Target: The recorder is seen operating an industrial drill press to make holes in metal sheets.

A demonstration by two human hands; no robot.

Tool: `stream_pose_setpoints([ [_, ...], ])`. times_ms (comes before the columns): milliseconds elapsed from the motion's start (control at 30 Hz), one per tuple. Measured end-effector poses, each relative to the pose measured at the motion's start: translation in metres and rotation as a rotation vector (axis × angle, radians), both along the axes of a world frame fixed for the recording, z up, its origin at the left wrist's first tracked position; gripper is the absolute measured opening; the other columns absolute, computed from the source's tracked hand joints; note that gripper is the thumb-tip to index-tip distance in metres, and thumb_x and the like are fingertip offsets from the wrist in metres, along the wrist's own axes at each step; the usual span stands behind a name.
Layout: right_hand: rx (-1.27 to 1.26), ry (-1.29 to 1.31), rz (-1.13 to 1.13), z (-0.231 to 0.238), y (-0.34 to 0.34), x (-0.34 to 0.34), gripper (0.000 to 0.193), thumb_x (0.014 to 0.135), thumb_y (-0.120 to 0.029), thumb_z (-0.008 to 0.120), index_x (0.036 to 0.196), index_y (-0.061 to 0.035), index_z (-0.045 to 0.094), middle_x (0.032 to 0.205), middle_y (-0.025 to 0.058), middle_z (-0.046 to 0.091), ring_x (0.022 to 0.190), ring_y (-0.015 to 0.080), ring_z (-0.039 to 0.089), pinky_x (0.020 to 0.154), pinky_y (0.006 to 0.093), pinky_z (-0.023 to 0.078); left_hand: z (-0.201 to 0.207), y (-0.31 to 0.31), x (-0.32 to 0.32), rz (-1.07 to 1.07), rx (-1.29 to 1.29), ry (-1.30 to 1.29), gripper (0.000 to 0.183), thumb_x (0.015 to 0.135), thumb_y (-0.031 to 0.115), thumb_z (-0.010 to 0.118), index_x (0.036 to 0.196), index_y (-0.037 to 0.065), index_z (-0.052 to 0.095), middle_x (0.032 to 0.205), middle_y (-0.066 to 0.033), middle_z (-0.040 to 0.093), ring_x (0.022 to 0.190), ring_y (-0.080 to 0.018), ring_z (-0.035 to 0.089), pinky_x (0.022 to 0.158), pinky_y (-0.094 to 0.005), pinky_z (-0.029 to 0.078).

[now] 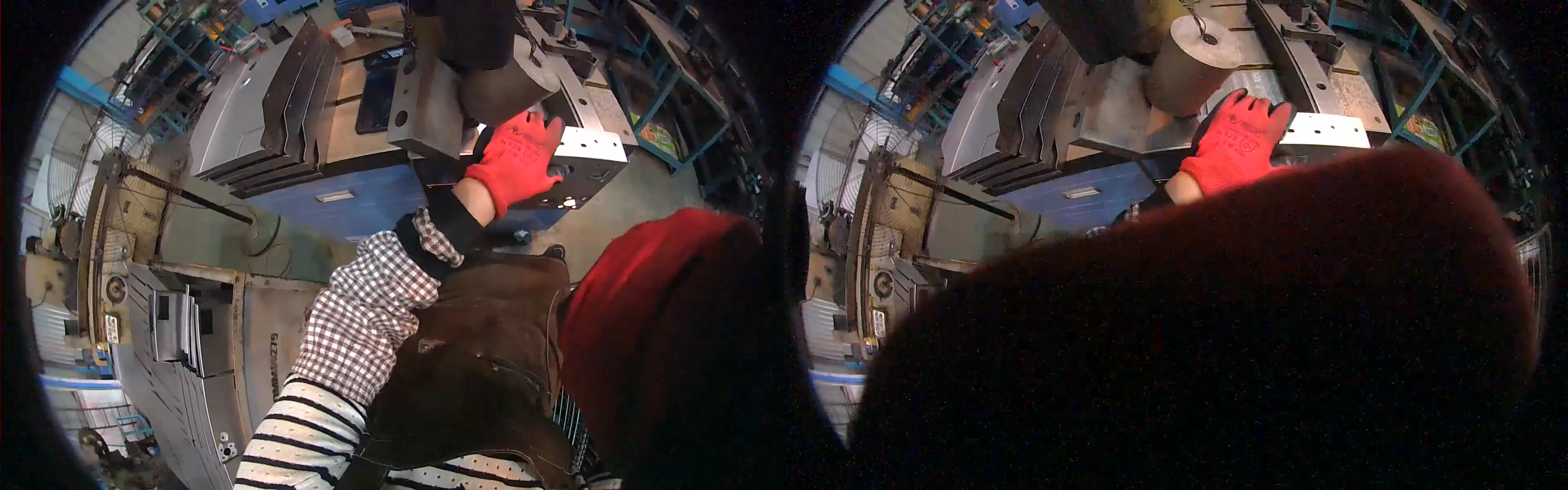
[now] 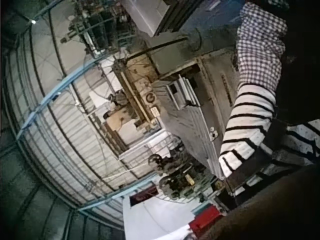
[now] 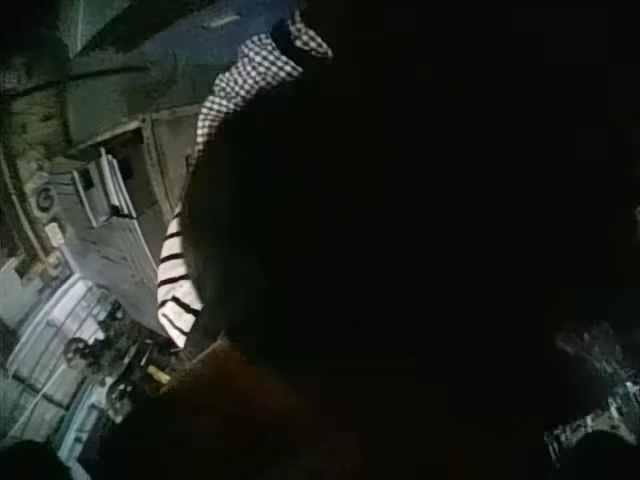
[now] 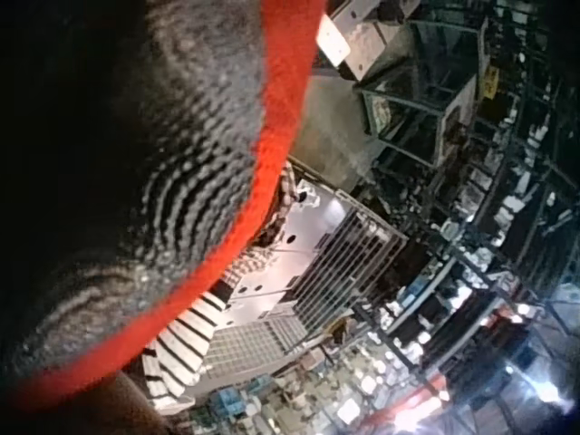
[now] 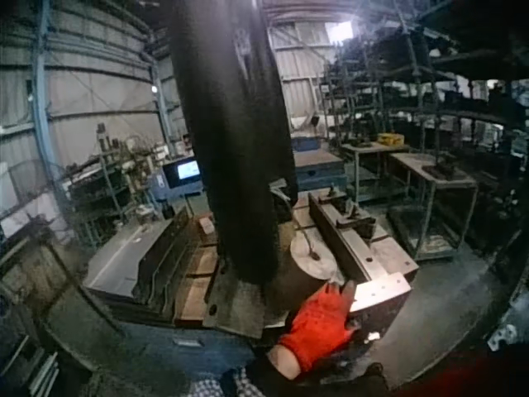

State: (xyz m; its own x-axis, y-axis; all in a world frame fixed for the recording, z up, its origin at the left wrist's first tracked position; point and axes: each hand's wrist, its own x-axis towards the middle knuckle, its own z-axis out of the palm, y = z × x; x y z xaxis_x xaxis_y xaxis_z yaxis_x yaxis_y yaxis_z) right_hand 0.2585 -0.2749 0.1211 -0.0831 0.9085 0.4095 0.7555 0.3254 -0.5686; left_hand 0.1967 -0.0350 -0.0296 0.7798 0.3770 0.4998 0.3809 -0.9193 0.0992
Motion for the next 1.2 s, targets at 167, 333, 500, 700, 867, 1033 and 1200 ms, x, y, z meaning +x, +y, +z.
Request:
stream_pose_setpoints([
  [167,0.005,0.076,-0.034,-0.015,-0.013,0.012,0.019,0.087,-0.019,0.059,0.091,-0.0013,0.061,0.09,0.0122,0.062,0.083,0.0223,0.06,0.072,0.0356,0.049,0.006,-0.001,-0.003,-0.003,-0.022,0.036,0.067,0.068,0.045,0.071,0.116,0.006,0.047,0.098,-0.0166,0.058,0.099,-0.0325,0.054,0.099,-0.0441,0.034],
  [333,0.008,0.112,-0.069,-0.022,-0.026,0.021,0.019,0.086,-0.019,0.059,0.093,-0.0011,0.061,0.09,0.0124,0.062,0.083,0.0225,0.06,0.073,0.0354,0.049,0.003,-0.001,-0.003,-0.019,0.027,-0.013,0.068,0.067,0.045,0.071,0.117,0.005,0.047,0.097,-0.0166,0.057,0.096,-0.0321,0.054,0.099,-0.045,0.034],
  [500,-0.001,0.124,-0.09,-0.023,-0.034,0.026,0.019,0.086,-0.018,0.059,0.094,-0.0009,0.06,0.091,0.0125,0.062,0.083,0.0226,0.06,0.073,0.0352,0.049,0.007,0.0,-0.005,-0.032,-0.012,-0.003,0.067,0.068,0.044,0.071,0.116,0.005,0.047,0.096,-0.0159,0.057,0.096,-0.0311,0.054,0.099,-0.0442,0.034],
  [700,-0.015,0.146,-0.125,-0.024,-0.049,0.032,0.019,0.085,-0.017,0.059,0.095,-0.0006,0.06,0.092,0.0126,0.062,0.083,0.0227,0.06,0.073,0.035,0.049,0.006,-0.002,-0.006,-0.006,0.012,0.014,0.066,0.068,0.043,0.072,0.116,0.005,0.048,0.096,-0.0152,0.057,0.097,-0.0307,0.054,0.1,-0.0438,0.033],
  [867,0.003,0.143,-0.14,-0.024,-0.051,0.037,0.02,0.085,-0.017,0.059,0.096,-0.0003,0.059,0.093,0.0128,0.062,0.084,0.0229,0.06,0.074,0.0348,0.048,0.009,-0.002,-0.006,-0.033,-0.072,0.005,0.067,0.067,0.042,0.073,0.117,0.004,0.048,0.096,-0.0152,0.057,0.097,-0.0304,0.053,0.1,-0.0427,0.033],
  [1033,0.021,0.138,-0.158,-0.029,-0.045,0.042,0.021,0.085,-0.016,0.06,0.098,-0.0001,0.059,0.094,0.0129,0.062,0.084,0.023,0.06,0.074,0.0346,0.048,0.004,-0.006,-0.005,-0.015,0.023,-0.053,0.074,0.067,0.044,0.073,0.122,0.003,0.045,0.1,-0.0166,0.057,0.102,-0.031,0.053,0.101,-0.0445,0.031],
  [1200,-0.015,0.138,-0.111,-0.04,-0.032,0.03,0.021,0.084,-0.016,0.06,0.099,0.0001,0.058,0.095,0.013,0.062,0.084,0.0231,0.06,0.074,0.0343,0.048,0.012,-0.001,-0.006,0.027,-0.062,0.064,0.068,0.067,0.043,0.073,0.118,0.005,0.047,0.101,-0.0165,0.057,0.102,-0.0321,0.052,0.102,-0.0451,0.031],
])
